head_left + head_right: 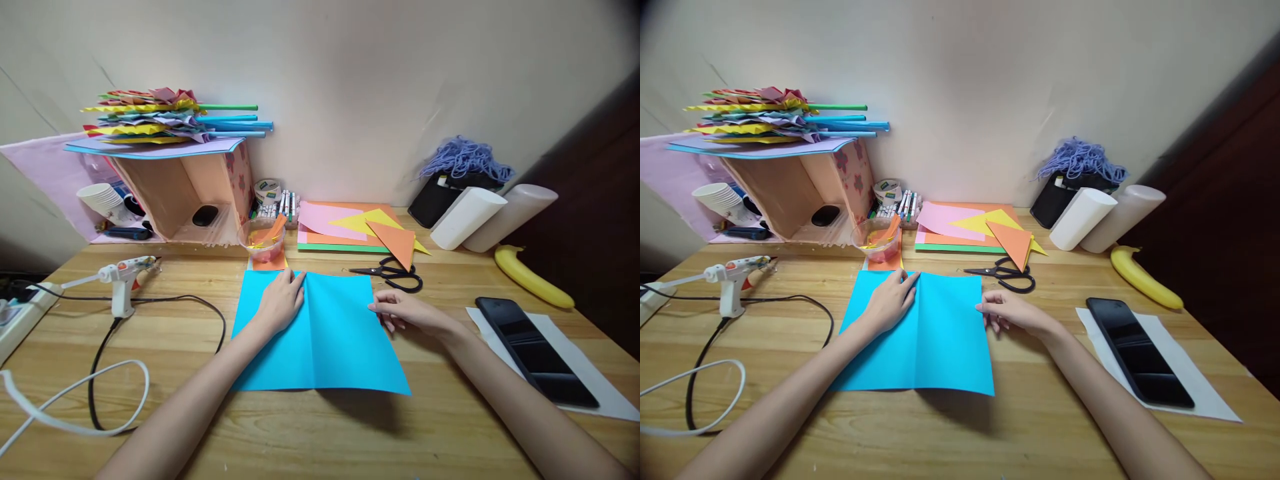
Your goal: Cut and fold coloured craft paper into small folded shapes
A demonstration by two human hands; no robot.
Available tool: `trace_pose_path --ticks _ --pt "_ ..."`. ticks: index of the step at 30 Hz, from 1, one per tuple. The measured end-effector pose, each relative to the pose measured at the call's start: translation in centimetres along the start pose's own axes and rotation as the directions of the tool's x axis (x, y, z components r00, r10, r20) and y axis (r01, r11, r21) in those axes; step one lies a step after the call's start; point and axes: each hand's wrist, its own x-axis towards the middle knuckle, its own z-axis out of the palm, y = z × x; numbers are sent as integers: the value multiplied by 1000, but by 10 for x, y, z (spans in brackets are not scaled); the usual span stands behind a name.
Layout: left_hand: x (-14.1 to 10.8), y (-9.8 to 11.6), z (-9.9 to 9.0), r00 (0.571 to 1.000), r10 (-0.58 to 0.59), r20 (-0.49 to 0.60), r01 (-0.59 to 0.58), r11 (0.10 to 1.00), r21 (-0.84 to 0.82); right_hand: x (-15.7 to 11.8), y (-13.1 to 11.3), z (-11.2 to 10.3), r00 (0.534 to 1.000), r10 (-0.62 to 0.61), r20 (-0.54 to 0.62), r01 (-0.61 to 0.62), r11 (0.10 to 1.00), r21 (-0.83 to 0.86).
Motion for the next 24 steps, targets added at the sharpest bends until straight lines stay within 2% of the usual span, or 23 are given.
trace_pose_path --ticks 5,16,22,24 --pt "1 0 1 1000 -3 1 3 1000 9 -2 -1 1 999 -17 50 15 999 29" --pt "0 1 0 1000 -5 -1 5 1000 22 -4 0 -2 997 2 72 -9 995 95" --pt "-1 1 2 1000 -13 -23 12 1000 -14 -5 2 1 999 42 34 -46 992 118" --pt "-3 1 1 999 -26 -41 25 999 -38 -3 3 2 999 37 -13 -36 994 99"
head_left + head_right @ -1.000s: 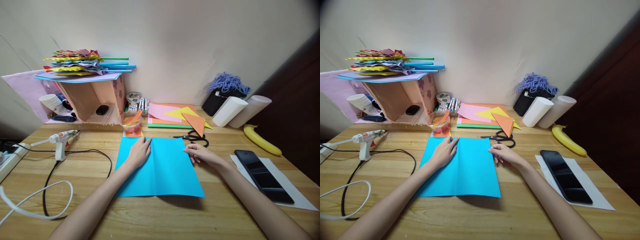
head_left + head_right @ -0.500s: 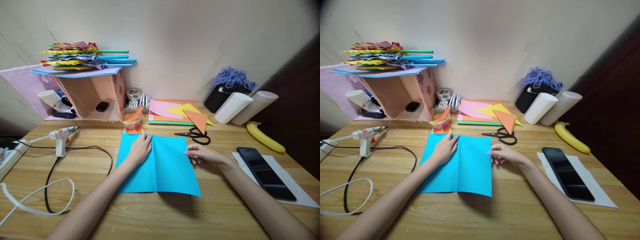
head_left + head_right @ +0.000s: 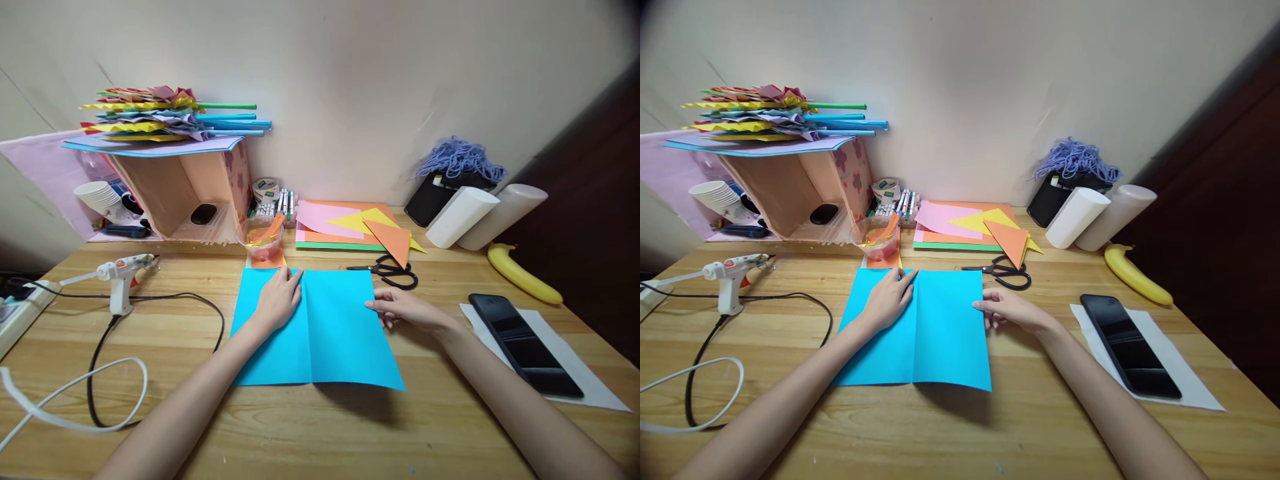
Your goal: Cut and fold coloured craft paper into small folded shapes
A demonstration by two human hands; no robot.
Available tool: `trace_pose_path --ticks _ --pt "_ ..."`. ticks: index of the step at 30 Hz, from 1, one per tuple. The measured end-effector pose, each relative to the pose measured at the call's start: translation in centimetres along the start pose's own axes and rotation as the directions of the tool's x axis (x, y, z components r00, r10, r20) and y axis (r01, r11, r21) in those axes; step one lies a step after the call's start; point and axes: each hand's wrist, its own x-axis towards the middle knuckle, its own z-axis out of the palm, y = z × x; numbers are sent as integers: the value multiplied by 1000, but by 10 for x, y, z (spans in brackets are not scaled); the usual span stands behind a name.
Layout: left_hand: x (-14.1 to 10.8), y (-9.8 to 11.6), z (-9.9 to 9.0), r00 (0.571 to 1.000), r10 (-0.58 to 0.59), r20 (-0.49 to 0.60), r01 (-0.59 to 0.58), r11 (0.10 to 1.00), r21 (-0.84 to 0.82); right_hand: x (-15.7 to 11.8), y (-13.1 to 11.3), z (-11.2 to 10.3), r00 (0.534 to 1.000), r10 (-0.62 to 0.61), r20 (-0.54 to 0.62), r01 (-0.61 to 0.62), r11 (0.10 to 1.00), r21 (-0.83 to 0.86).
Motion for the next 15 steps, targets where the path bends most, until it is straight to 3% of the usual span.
trace_pose_path --ticks 4,8,11,15 --pt "-6 1 -8 999 -29 -45 28 999 -27 9 6 2 969 -58 -240 46 997 -55" --pt "-14 1 -14 997 75 -22 -76 995 -59 16 9 3 907 -96 -410 63 994 -95" --pt "-19 -1 -8 989 134 70 -128 989 -78 20 12 2 880 -152 -450 113 987 -111" --pt "-20 -3 1 983 130 131 -122 990 -68 20 13 -2 901 -126 -415 93 991 -99"
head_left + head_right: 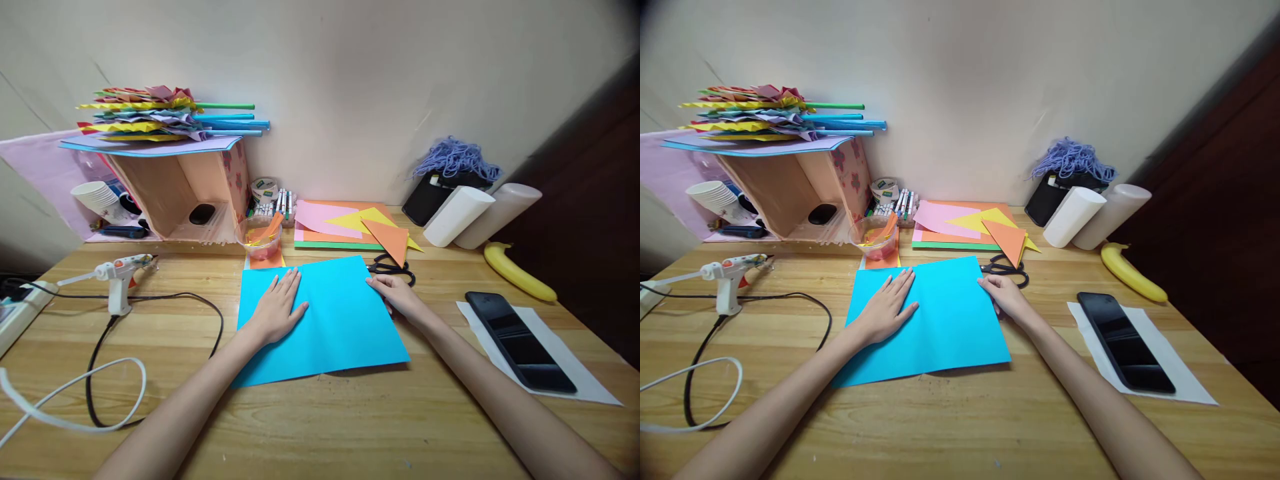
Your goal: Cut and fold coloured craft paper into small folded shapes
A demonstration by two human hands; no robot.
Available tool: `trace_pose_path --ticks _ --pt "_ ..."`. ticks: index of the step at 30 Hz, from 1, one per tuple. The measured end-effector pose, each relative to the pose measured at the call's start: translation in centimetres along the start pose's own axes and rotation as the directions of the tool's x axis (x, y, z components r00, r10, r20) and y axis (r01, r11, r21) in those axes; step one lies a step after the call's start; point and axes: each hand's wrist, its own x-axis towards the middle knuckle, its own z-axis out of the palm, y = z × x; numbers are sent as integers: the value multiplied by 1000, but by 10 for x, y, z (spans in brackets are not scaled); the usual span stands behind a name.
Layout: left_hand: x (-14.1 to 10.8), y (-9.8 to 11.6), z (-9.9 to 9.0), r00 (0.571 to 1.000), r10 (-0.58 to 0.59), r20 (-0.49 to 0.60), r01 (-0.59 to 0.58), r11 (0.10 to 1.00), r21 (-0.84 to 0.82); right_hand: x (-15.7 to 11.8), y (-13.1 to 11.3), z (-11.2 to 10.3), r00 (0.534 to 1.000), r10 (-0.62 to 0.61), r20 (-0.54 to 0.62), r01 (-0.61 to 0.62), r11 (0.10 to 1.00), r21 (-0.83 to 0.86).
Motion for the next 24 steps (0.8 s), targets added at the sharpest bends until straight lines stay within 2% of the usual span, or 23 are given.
trace_pose_path --ticks 9,13,16,20,22,24 --pt "1 0 1 1000 -11 -3 12 1000 5 -7 -10 -3 997 56 59 -60 996 66" --pt "1 0 1 1000 -7 -7 7 1000 5 -10 -13 -9 994 31 107 -38 997 63" --pt "1 0 1 1000 -8 -7 8 1000 5 -13 -13 -17 979 38 201 -49 998 50" --pt "2 0 2 1000 -13 -5 13 1000 11 -17 -12 -23 910 97 403 -61 993 -103" --pt "2 0 2 1000 -16 5 16 1000 13 -17 -11 -22 912 98 398 -36 986 -161" --pt "2 0 1 1000 -26 5 26 1000 13 -14 -10 -20 946 80 313 -32 987 -157"
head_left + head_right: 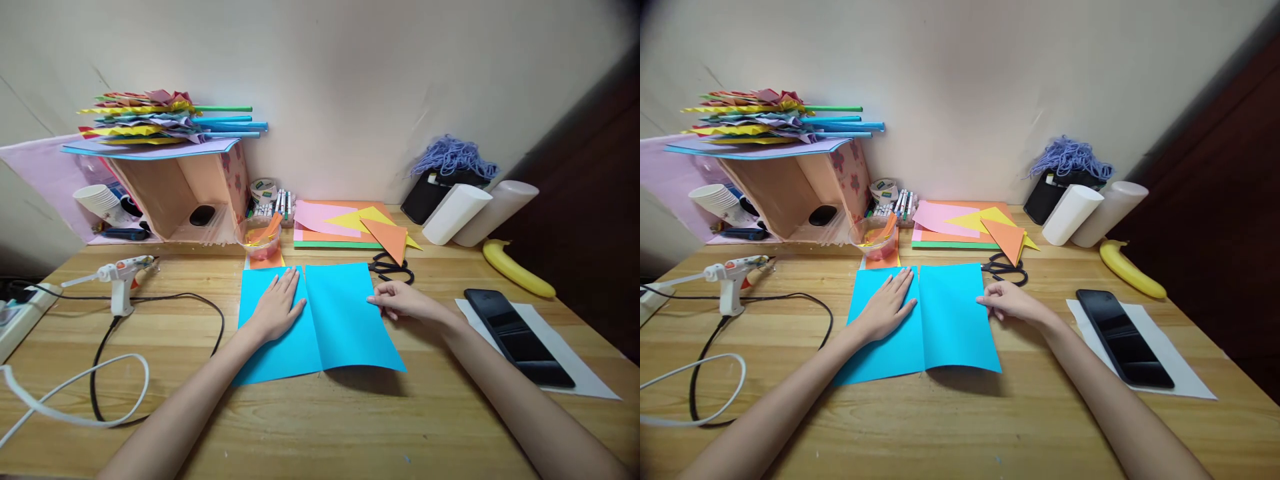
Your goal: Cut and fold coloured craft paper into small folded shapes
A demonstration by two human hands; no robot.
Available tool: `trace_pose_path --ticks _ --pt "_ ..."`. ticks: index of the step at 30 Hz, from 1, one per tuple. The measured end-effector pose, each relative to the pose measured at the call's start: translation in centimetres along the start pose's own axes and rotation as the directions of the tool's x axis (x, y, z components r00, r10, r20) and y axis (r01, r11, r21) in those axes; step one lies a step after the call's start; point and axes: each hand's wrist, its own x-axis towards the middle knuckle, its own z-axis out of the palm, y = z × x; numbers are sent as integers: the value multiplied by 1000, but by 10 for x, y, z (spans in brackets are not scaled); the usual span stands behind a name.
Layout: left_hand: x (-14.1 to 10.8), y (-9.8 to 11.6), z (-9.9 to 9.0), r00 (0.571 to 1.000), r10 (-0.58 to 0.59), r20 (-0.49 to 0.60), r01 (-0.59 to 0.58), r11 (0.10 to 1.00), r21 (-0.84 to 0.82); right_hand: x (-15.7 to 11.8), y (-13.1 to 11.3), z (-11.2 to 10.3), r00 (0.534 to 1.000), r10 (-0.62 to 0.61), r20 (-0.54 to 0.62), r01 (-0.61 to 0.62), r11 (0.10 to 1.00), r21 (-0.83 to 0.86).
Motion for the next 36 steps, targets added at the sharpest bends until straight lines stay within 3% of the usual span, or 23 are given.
trace_pose_path --ticks 3,6,10,14,18,21,29,36 --pt "-2 3 -3 1000 -2 -28 2 1000 -2 8 3 4 980 -32 -195 46 997 68" --pt "-4 9 -5 998 50 -42 -50 999 -6 16 8 7 922 -81 -379 122 989 86" --pt "-7 18 -3 993 115 -14 -115 993 -12 23 14 7 878 -80 -472 149 983 111" --pt "-9 20 0 992 126 9 -126 992 -4 23 18 0 885 -87 -457 147 984 98" --pt "-9 19 2 992 126 25 -126 992 -2 16 18 -9 946 -83 -312 97 995 31" --pt "-9 20 2 992 120 24 -121 993 4 11 17 -12 966 -72 -248 74 997 -3" --pt "-8 20 4 992 123 13 -124 992 21 0 11 -5 956 68 -285 -64 998 22" --pt "-8 20 4 992 122 19 -123 992 26 -23 20 2 957 20 -291 -1 998 63"
